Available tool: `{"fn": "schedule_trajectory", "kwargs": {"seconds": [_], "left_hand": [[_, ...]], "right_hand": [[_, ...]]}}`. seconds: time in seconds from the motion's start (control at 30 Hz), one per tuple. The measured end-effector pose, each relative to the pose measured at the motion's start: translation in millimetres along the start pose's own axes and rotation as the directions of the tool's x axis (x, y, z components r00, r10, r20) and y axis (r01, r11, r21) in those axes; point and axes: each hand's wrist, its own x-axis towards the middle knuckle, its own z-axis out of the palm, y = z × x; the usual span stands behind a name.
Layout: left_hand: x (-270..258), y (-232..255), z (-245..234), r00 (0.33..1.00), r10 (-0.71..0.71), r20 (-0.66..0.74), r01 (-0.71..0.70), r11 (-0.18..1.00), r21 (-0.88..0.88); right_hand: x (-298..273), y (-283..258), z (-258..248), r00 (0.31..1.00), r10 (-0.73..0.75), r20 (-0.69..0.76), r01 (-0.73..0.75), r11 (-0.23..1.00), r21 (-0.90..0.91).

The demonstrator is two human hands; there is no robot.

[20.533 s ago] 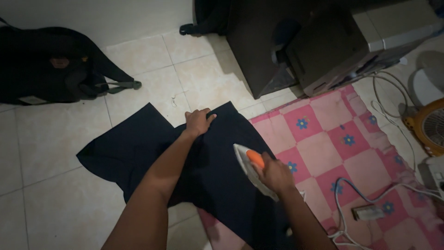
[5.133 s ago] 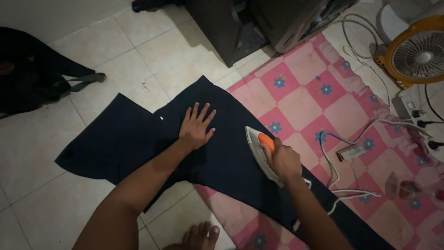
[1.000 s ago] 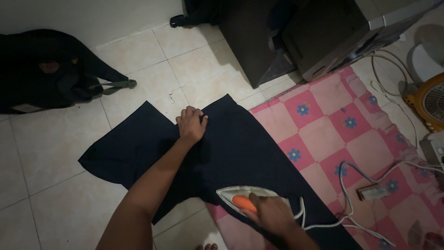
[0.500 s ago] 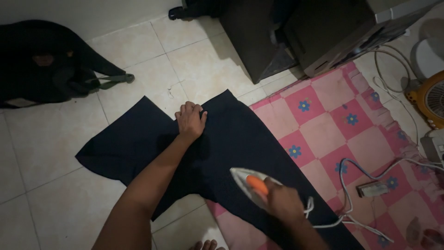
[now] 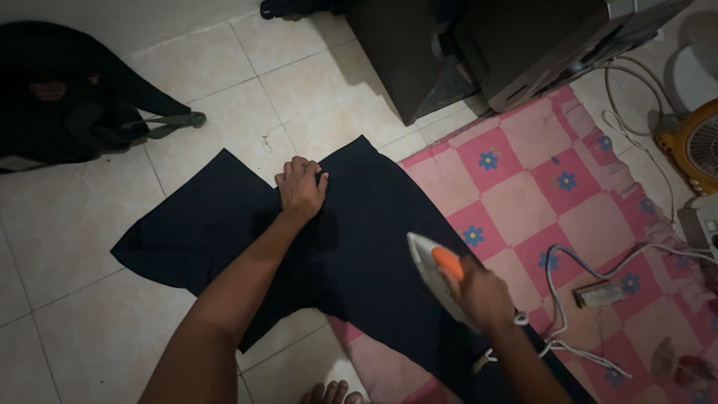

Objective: Ironing a pair of dark blue pants on a mat on the floor.

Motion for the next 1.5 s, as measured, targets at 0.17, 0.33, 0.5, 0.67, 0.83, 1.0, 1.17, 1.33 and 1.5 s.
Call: {"fn": "schedule_trajectory", "kwargs": {"seconds": [0.17,0.33,0.5,0.67,0.83,1.0,1.17,1.33,1.5], "left_hand": [[-3.9,0.8,-3.3,1.0,0.019,-0.023,-0.019,1.0,-0.009],[-3.2,0.9,-1.3,0.997,0.052,-0.056,-0.052,0.999,-0.01],[-2.6,1.8,-3.2,1.0,0.027,-0.014,-0.027,1.0,-0.007],[-3.1,2.7,-4.5,1.0,0.021,0.0,-0.021,1.0,0.015],[-2.0,-0.3,-0.3,0.999,0.036,-0.011,-0.036,0.999,0.026],[-0.4,1.9,-3.7,1.0,0.015,0.018,-0.016,1.0,0.024],[0.1,16.2,-16.1,0.996,-0.045,0.077,0.042,0.998,0.039],[8.4,48.0,-28.1,0.992,-0.024,0.123,0.009,0.993,0.115],[8.0,91.9,-24.8,0.934,0.275,0.229,-0.299,0.951,0.079]], "right_hand": [[-37.7,-10.8,7.8,0.976,0.008,0.217,-0.001,0.999,-0.035],[-76.0,-4.3,33.0,0.937,-0.099,0.335,0.071,0.993,0.094],[-88.7,-5.3,30.4,0.858,-0.147,0.491,0.145,0.989,0.043],[-59.4,13.9,35.2,0.974,-0.123,0.189,0.128,0.992,-0.012],[-28.7,5.1,-4.7,0.988,0.097,0.124,-0.086,0.992,-0.088],[-15.2,4.5,-13.7,0.995,0.101,-0.003,-0.101,0.992,0.081],[-3.0,-7.5,-21.1,0.993,0.11,-0.037,-0.109,0.994,0.01],[18.9,-17.8,-21.2,0.994,0.066,-0.086,-0.065,0.998,0.012],[34.1,-43.2,-37.8,0.995,0.091,-0.05,-0.086,0.991,0.105]]}}
